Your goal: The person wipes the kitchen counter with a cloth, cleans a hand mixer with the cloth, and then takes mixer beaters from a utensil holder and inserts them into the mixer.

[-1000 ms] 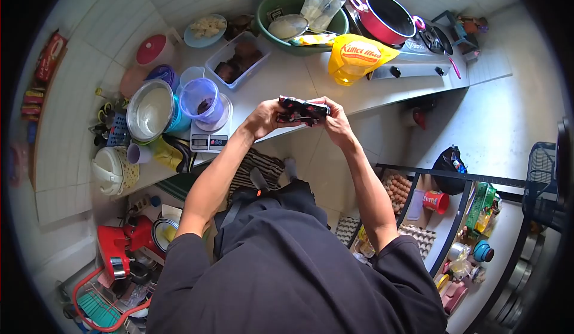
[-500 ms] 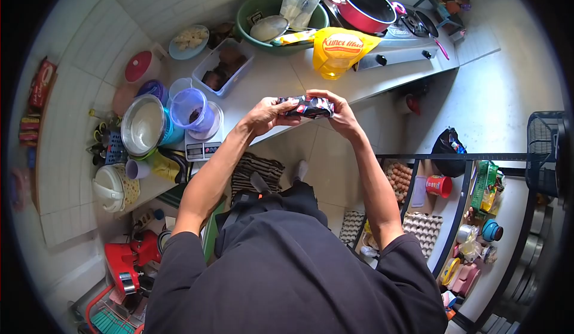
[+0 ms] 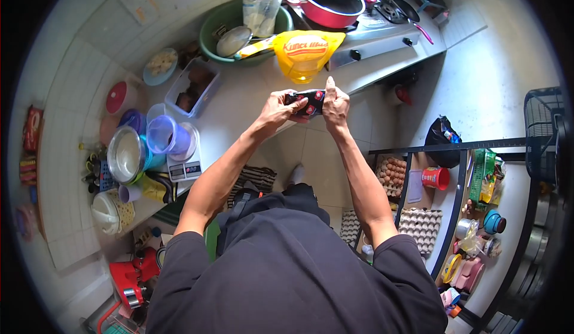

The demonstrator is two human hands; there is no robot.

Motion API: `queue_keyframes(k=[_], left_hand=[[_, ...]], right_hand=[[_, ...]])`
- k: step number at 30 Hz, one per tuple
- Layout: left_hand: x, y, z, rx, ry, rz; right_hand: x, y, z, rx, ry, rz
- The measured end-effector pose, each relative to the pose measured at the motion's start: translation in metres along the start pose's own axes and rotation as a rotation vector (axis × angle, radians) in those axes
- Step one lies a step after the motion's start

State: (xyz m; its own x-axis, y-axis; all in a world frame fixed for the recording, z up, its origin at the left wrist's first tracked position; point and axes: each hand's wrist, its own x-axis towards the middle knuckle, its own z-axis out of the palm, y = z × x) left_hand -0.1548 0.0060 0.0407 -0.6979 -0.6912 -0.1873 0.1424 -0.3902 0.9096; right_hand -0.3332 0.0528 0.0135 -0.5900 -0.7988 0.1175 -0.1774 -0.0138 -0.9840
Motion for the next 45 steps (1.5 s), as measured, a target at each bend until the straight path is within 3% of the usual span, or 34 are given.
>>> queue_keyframes(k=[6, 10, 15, 24, 37, 43, 45], left_hand=[[0.052, -0.017, 0.051, 0.02, 0.019, -0.108], [0.102, -0.028, 0.081, 0.055, -0.024, -0.081], [0.161, -0.047, 0.142, 0.057, -0.139, -0.117], [0.238, -0.077, 0.261, 0.081, -0.374, -0.167], [0.37, -0.115, 0.402, 0.269, -0.641, -0.251], [0.464, -0.164, 0.469, 0.418, -0.745, -0.224], [0.496, -0.176, 0.49, 0.587, -0.735, -0.121]], right_hand=[[0.042, 0.018, -0.059, -0.181, 0.076, 0.143], [0.054, -0.002, -0.133, 0.178, -0.271, 0.303], [0.07, -0.005, -0.223, 0.178, -0.274, 0.347], [0.081, 0.009, -0.349, 0.164, 0.011, 0.402], [0.113, 0.042, -0.483, 0.32, 0.389, 0.299], [0.163, 0.059, -0.551, -0.03, 0.66, 0.386], [0.181, 0.076, -0.578, -0.325, 0.741, 0.359]])
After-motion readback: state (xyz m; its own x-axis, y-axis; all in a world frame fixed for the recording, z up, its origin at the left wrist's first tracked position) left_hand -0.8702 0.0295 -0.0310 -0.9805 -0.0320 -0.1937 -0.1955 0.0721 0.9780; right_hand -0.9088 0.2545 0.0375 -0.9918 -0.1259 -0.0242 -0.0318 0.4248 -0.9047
